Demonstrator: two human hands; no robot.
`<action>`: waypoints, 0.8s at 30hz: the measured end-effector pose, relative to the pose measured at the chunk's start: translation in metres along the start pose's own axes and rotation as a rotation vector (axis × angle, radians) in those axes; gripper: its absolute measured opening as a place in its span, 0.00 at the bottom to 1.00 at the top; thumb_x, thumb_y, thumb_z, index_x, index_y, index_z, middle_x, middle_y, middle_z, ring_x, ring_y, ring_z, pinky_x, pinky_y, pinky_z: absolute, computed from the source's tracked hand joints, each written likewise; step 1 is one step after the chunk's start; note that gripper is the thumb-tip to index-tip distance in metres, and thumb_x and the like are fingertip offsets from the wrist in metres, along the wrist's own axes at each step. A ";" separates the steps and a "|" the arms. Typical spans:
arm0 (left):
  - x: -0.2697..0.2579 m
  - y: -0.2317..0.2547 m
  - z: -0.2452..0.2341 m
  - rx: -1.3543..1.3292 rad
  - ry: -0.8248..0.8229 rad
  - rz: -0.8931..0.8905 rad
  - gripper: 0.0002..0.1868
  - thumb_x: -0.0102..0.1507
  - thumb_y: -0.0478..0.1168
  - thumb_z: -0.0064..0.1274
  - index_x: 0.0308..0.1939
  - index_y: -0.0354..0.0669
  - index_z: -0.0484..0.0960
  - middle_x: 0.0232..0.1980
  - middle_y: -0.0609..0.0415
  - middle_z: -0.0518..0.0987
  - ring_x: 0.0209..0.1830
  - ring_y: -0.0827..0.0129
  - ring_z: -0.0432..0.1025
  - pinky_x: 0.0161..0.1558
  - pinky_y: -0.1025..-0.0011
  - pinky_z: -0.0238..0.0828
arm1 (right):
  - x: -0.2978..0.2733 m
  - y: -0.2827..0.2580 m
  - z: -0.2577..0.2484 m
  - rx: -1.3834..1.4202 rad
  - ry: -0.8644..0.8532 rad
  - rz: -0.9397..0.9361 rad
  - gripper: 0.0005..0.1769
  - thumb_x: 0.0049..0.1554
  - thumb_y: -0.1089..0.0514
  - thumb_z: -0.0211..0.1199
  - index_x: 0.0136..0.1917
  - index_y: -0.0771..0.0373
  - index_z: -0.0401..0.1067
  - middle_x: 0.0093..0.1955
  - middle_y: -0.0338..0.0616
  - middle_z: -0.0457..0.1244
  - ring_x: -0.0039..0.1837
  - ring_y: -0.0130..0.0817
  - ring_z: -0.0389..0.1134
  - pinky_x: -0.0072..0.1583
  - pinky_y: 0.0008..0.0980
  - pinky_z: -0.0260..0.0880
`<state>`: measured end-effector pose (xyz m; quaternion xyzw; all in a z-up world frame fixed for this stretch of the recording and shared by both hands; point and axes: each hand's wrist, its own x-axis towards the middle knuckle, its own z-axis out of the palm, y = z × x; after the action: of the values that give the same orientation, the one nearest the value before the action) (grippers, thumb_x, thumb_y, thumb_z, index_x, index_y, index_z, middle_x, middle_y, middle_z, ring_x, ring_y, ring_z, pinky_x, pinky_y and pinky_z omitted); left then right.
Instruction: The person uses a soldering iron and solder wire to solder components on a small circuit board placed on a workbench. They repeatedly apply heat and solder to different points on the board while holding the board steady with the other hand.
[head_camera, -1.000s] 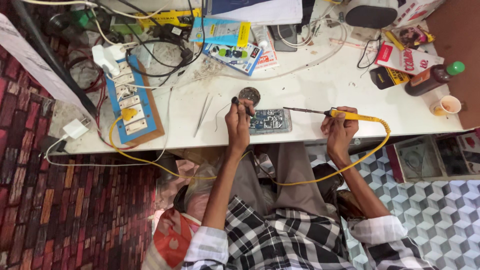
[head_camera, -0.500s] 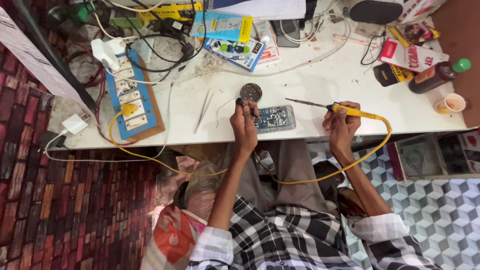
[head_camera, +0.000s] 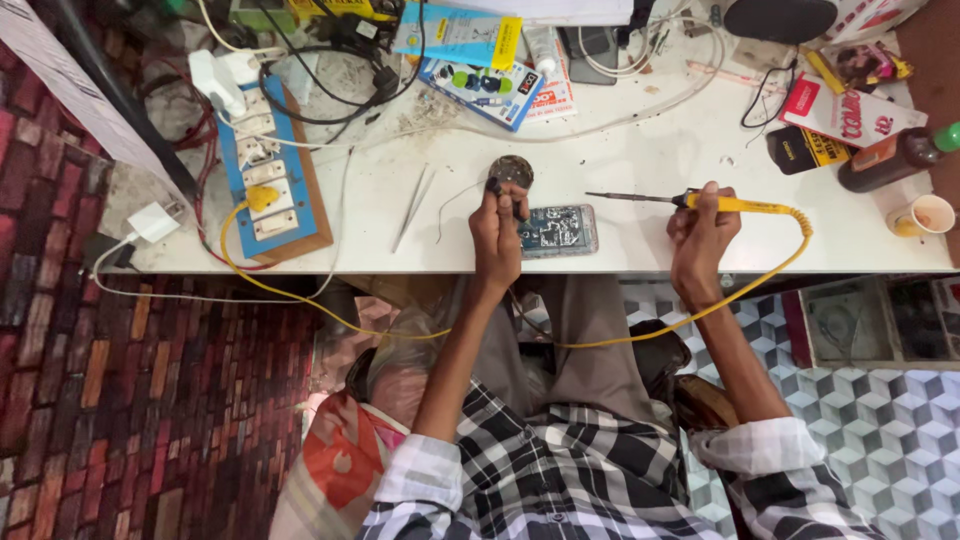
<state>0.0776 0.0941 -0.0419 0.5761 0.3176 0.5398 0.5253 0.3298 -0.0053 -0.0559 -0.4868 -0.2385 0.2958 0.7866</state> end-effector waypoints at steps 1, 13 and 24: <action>0.000 -0.002 0.000 0.024 0.007 0.049 0.20 0.77 0.49 0.34 0.47 0.36 0.74 0.31 0.56 0.72 0.28 0.77 0.61 0.32 0.74 0.59 | 0.000 0.002 -0.001 -0.006 -0.015 -0.003 0.18 0.72 0.49 0.57 0.45 0.57 0.56 0.35 0.34 0.52 0.33 0.23 0.53 0.36 0.26 0.53; -0.004 0.001 0.001 0.131 0.053 0.166 0.22 0.78 0.50 0.32 0.44 0.35 0.72 0.30 0.54 0.73 0.30 0.73 0.66 0.36 0.72 0.63 | 0.000 0.004 -0.006 0.025 -0.088 0.015 0.20 0.71 0.52 0.58 0.42 0.57 0.53 0.35 0.33 0.50 0.33 0.21 0.45 0.37 0.26 0.48; -0.006 0.000 0.005 0.102 0.078 0.164 0.21 0.78 0.50 0.33 0.44 0.35 0.70 0.31 0.54 0.73 0.31 0.73 0.66 0.37 0.72 0.64 | -0.017 -0.001 0.003 -0.160 -0.045 -0.184 0.11 0.72 0.52 0.56 0.56 0.61 0.60 0.33 0.38 0.56 0.31 0.26 0.60 0.34 0.24 0.58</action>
<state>0.0807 0.0871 -0.0432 0.6045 0.3166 0.5862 0.4367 0.3161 -0.0151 -0.0554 -0.5172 -0.3226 0.2131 0.7635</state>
